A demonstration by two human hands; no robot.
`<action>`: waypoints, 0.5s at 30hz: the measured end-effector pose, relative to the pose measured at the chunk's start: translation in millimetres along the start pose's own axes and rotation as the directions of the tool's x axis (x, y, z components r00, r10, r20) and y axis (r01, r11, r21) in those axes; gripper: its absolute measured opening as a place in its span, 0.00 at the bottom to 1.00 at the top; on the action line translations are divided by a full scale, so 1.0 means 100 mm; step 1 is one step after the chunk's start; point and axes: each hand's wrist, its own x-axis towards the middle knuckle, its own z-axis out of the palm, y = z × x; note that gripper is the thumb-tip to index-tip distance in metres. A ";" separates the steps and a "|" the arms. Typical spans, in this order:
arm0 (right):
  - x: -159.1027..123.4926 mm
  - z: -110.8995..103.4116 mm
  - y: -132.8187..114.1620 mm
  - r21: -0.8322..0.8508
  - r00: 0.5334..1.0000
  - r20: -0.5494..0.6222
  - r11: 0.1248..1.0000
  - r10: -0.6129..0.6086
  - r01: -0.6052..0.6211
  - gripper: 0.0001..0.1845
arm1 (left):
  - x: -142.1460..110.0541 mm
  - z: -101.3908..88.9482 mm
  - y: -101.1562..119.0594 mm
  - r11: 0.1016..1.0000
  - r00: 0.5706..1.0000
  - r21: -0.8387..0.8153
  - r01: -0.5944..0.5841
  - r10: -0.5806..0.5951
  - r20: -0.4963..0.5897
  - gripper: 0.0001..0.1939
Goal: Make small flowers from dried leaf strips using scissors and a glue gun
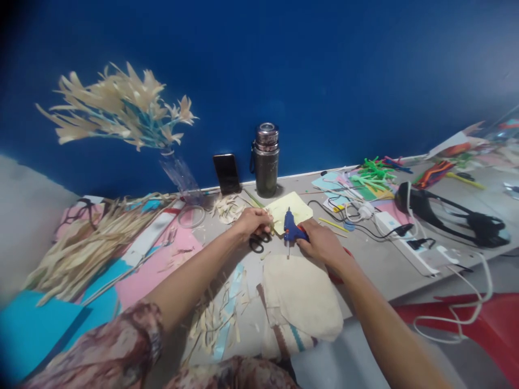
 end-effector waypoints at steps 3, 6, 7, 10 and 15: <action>-0.03 0.01 0.11 0.208 0.999 -0.047 0.978 -0.008 0.018 0.16 | 0.05 0.04 -0.03 0.999 0.999 0.024 0.045 -0.045 0.015 0.09; -0.09 0.00 0.26 0.481 0.993 -0.085 0.876 0.088 -0.036 0.20 | 0.03 0.04 -0.04 0.997 0.997 0.026 0.071 -0.071 0.016 0.08; -0.11 -0.02 0.31 0.571 0.985 -0.104 0.819 0.136 -0.053 0.21 | 0.02 0.04 -0.05 0.997 0.997 0.021 0.073 -0.074 0.015 0.08; -0.18 -0.10 0.38 0.728 0.946 -0.183 0.683 0.269 -0.053 0.22 | 0.03 0.02 -0.04 0.998 0.998 -0.012 0.056 -0.055 0.003 0.08; -0.32 -0.20 0.19 0.593 0.940 -0.279 0.805 0.196 0.008 0.18 | -0.01 -0.05 -0.01 0.998 1.000 -0.065 0.004 -0.006 -0.025 0.07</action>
